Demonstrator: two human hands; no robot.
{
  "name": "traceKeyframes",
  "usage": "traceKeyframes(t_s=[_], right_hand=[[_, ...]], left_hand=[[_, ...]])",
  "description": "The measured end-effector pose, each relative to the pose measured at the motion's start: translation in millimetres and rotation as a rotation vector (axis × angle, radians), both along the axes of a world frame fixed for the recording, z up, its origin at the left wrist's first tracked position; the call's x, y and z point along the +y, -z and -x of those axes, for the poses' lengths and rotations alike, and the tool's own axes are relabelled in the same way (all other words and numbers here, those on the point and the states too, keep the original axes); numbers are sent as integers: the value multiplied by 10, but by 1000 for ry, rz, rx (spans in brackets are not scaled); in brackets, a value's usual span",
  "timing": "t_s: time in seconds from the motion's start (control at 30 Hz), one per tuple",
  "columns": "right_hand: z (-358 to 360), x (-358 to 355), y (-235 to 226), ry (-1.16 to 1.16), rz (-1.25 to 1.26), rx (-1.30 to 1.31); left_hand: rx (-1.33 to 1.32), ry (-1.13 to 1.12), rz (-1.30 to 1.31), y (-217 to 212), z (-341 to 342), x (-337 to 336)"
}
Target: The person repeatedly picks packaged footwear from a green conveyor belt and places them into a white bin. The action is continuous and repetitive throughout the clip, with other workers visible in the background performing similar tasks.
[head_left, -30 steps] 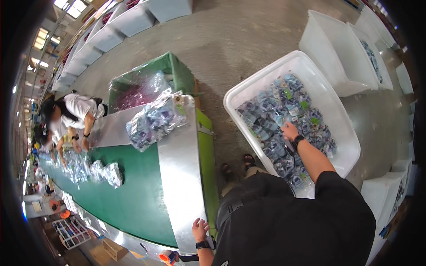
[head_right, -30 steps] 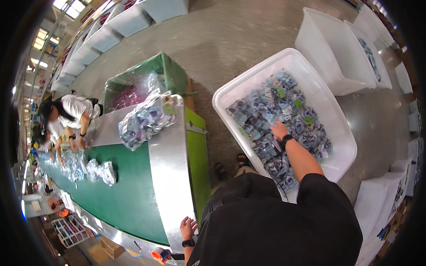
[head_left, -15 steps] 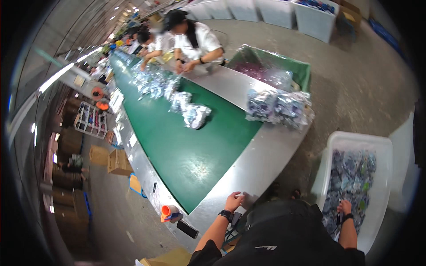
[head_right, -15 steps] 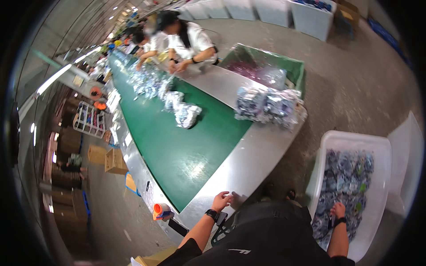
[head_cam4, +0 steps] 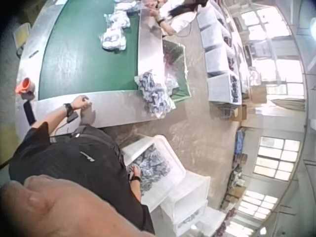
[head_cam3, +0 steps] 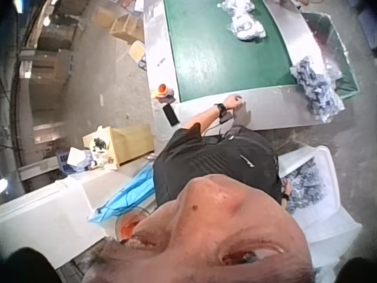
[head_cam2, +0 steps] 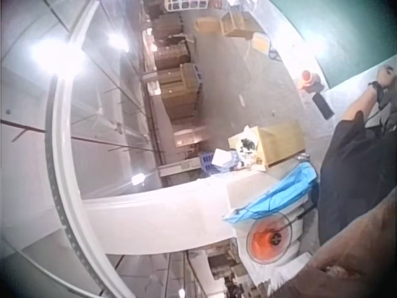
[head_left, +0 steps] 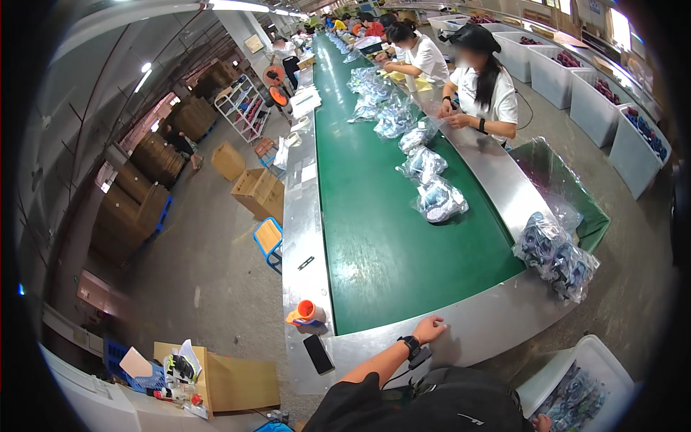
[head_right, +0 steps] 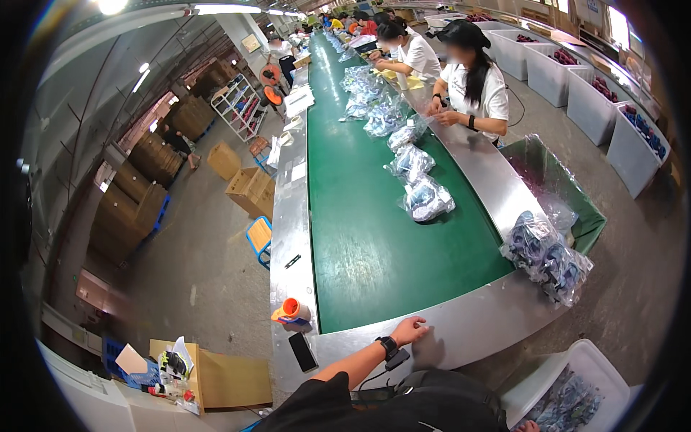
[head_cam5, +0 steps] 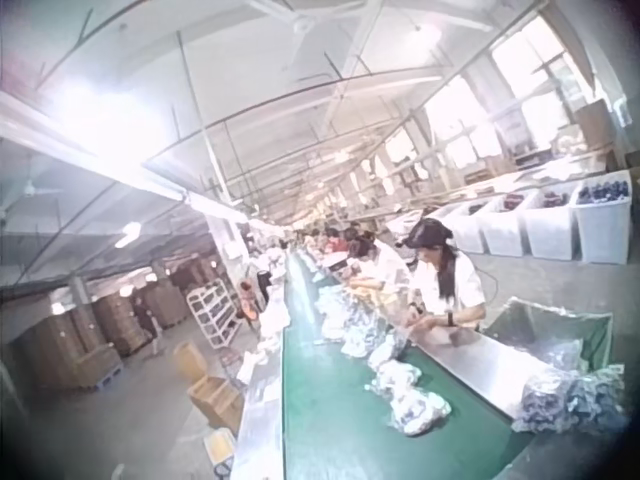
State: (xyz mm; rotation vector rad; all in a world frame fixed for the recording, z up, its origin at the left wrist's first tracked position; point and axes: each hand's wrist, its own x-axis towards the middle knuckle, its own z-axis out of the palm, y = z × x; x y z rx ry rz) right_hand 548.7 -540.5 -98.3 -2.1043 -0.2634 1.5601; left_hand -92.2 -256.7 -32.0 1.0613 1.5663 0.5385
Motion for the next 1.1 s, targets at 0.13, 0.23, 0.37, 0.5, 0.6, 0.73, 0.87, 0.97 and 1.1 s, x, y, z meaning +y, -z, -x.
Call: traceKeyframes(t_s=[0.13, 0.23, 0.37, 0.5, 0.6, 0.73, 0.87, 0.97, 1.1], right_hand=[[-511, 101, 317, 107, -246, 725], [-414, 311, 255, 198, -119, 457], [109, 576, -459, 36, -9, 149], [256, 485, -567, 11, -37, 105], [426, 355, -577, -48, -30, -43], [576, 112, -658, 7, 4, -55], [634, -72, -602, 109, 28, 4], [576, -171, -469, 152, 20, 75], [606, -171, -415, 167, 41, 76]], left_hand=[[-11, -31, -19, -218, 56, 197], [31, -5, -81, -209, 92, 366], [86, 26, -113, -283, 59, 477], [109, 86, -102, -369, -12, 581], [67, 101, -63, -313, -1, 620], [35, 116, -38, -205, -15, 639], [53, 145, -32, -226, -49, 636], [52, 165, -29, -252, -64, 647], [55, 180, -18, -290, -79, 706]])
